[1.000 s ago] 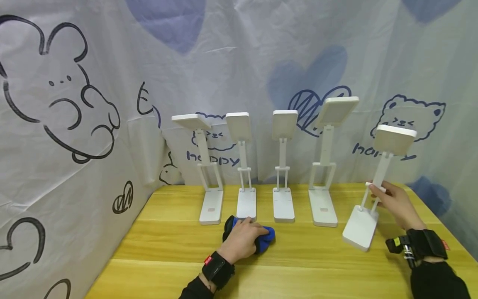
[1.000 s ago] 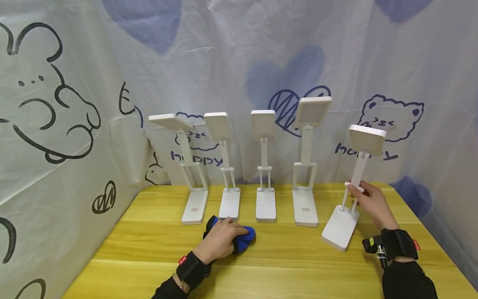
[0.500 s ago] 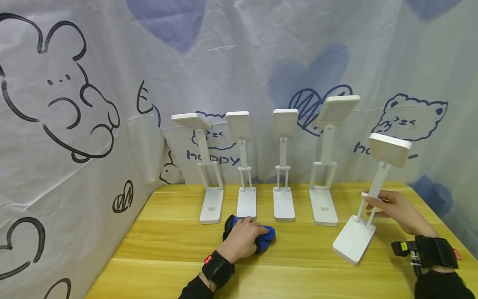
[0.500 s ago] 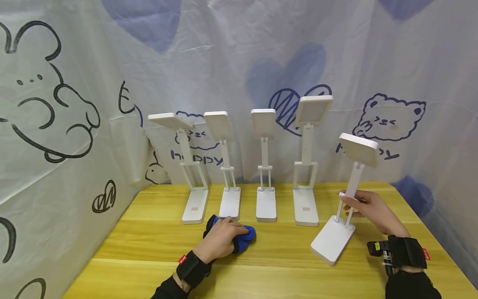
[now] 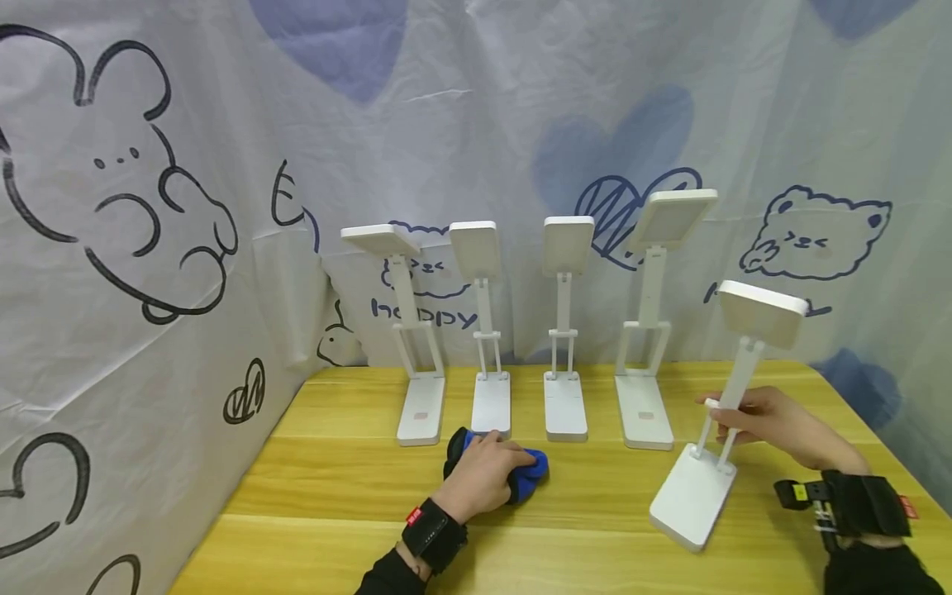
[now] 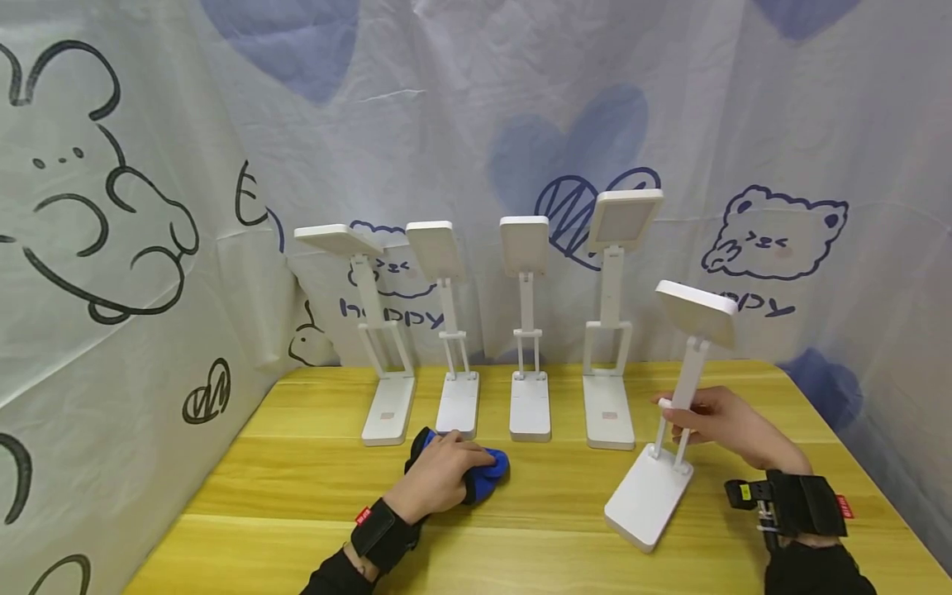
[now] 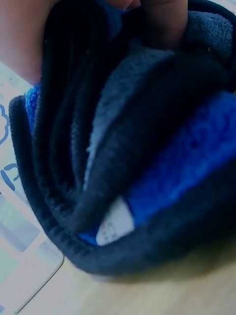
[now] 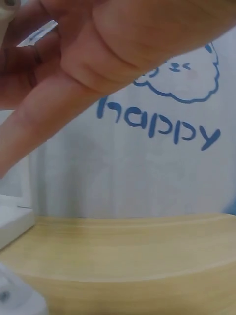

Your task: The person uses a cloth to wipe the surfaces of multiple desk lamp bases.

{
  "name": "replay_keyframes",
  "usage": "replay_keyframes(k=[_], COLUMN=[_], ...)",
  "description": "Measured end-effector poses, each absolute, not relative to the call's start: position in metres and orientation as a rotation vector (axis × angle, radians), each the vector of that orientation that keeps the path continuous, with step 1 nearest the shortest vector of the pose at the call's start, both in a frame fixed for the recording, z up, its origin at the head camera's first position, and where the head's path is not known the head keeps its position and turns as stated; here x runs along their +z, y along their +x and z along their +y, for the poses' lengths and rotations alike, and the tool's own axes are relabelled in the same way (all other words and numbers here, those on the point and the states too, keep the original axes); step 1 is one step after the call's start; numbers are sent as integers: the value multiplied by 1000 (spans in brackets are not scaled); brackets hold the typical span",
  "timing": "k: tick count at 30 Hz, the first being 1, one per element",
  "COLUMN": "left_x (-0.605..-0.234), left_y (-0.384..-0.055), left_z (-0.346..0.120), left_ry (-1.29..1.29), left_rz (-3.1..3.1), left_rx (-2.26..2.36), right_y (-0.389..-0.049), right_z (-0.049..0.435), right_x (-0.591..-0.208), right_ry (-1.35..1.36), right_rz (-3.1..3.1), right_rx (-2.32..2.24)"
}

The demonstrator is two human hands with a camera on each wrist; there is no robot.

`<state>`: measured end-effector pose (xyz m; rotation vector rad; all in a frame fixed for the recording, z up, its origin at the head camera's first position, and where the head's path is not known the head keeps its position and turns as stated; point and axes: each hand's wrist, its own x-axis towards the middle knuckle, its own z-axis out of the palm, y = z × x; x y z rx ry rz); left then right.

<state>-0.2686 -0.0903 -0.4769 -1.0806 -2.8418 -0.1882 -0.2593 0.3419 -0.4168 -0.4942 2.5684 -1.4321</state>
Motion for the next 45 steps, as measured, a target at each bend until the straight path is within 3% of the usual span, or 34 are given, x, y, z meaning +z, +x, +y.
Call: replay_keyframes(k=[17,45], left_x=[-478,-470], left_y=[-265,-263], left_z=[-93,-77], left_ry=[-1091,-1153], left_rz=[-2837,-2854], left_rx=[-214,-351], right_y=[-261,-280], right_z=[291,215], right_x=[-422,-445], right_ry=[-625,-749], right_rz=[2631,2516], right_rx=[-1346,-1674])
